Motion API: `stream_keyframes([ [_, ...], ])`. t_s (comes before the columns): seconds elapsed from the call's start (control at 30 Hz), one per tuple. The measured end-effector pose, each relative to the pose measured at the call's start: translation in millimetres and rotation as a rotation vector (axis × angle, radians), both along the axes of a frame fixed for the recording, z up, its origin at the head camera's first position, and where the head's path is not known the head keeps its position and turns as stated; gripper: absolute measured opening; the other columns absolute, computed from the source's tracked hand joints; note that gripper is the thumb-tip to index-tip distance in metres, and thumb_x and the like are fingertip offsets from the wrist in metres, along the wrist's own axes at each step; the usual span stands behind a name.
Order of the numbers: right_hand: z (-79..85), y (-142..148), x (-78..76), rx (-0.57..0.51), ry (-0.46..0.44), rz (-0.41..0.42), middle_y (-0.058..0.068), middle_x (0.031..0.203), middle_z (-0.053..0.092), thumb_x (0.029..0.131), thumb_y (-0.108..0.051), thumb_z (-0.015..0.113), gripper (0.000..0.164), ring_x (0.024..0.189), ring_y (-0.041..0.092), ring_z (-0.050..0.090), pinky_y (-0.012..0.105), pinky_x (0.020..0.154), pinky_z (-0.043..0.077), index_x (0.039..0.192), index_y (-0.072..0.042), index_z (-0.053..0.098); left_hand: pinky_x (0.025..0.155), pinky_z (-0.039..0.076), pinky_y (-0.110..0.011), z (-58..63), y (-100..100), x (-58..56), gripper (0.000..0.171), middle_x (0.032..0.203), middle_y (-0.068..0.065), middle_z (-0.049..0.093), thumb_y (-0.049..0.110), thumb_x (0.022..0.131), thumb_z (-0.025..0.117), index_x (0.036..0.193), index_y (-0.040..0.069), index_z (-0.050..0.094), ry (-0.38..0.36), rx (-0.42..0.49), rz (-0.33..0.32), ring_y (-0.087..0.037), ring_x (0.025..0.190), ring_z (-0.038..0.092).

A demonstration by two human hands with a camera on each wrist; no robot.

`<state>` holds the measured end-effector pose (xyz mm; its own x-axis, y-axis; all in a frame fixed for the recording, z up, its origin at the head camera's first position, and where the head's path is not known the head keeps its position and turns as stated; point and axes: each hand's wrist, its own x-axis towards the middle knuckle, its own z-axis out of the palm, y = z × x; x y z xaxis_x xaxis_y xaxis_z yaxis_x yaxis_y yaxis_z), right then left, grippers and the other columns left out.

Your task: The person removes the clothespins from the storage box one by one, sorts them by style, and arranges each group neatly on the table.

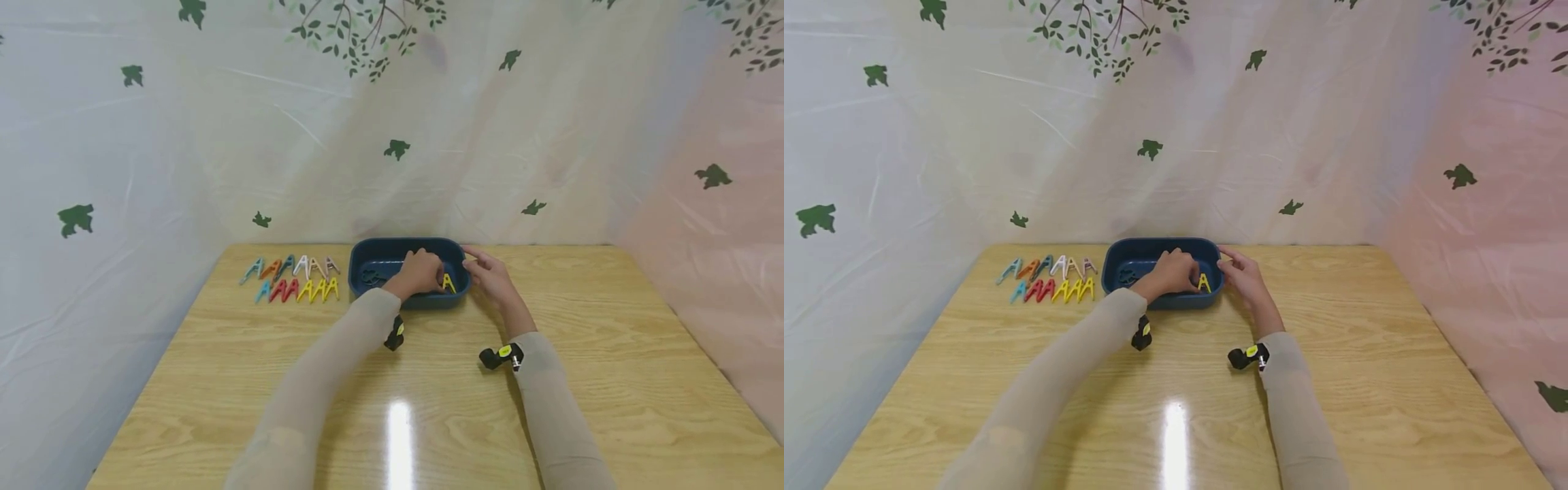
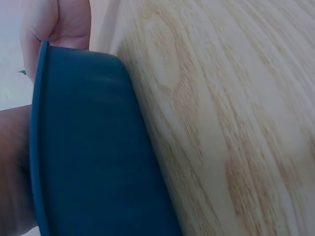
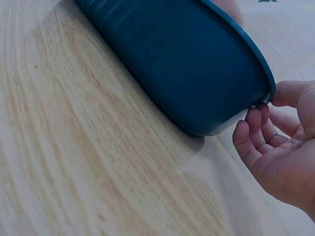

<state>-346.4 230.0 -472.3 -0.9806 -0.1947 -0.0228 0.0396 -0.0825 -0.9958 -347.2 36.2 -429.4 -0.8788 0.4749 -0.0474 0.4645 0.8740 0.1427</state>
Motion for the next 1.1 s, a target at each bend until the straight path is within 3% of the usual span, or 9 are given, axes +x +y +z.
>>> stream_keyframes([
  [0.23, 2.0, -1, -0.4, 0.046, -0.004, -0.01, -0.008, 0.093, 0.061, 0.104, -0.013, 0.056, 0.049, 0.081, 0.002, 0.054, 0.014, 0.069, 0.049, 0.151, -0.004, 0.046, 0.092, 0.043, -0.044, -8.7, -12, -9.4, 0.016, 0.1, 0.004, 0.071, 0.038, 0.089, 0.079, 0.086, 0.022, 0.075, 0.011, 0.024, 0.04, -0.022, 0.101, 0.055],
  [0.43, 1.4, -1, -0.6, 0.035, -0.001, -0.013, -0.01, 0.087, 0.06, 0.104, -0.012, 0.057, 0.049, 0.073, 0.001, 0.051, 0.014, 0.065, 0.046, 0.151, -0.002, 0.046, 0.094, 0.041, -0.045, -9.5, -23, -9.9, 0.011, 0.105, 0.002, 0.071, 0.031, 0.092, 0.076, 0.091, 0.02, 0.076, 0.003, 0.073, 0.028, -0.024, 0.103, 0.053],
  [0.63, 0.3, -2, -0.6, 0.039, -0.013, -0.014, -0.01, 0.089, 0.06, 0.104, -0.012, 0.057, 0.05, 0.077, 0.002, 0.054, 0.014, 0.068, 0.048, 0.151, -0.002, 0.046, 0.092, 0.038, -0.044, -13.5, -29, -12.7, 0.007, 0.105, 0.002, 0.07, 0.027, 0.093, 0.074, 0.091, 0.02, 0.076, -0.017, 0.092, 0.031, -0.023, 0.101, 0.05],
  [1.1, -1.4, 0, -2.5, 0.09, -0.007, -0.012, -0.011, 0.087, 0.058, 0.104, -0.016, 0.057, 0.05, 0.067, 0.002, 0.044, 0.017, 0.066, 0.043, 0.152, -0.006, 0.046, 0.083, 0.034, -0.039, -16.4, -39, -13.9, 0.007, 0.104, -0.001, 0.064, 0.022, 0.094, 0.071, 0.09, 0.02, 0.076, 0.032, 0.174, -0.004, -0.023, 0.098, 0.049],
])
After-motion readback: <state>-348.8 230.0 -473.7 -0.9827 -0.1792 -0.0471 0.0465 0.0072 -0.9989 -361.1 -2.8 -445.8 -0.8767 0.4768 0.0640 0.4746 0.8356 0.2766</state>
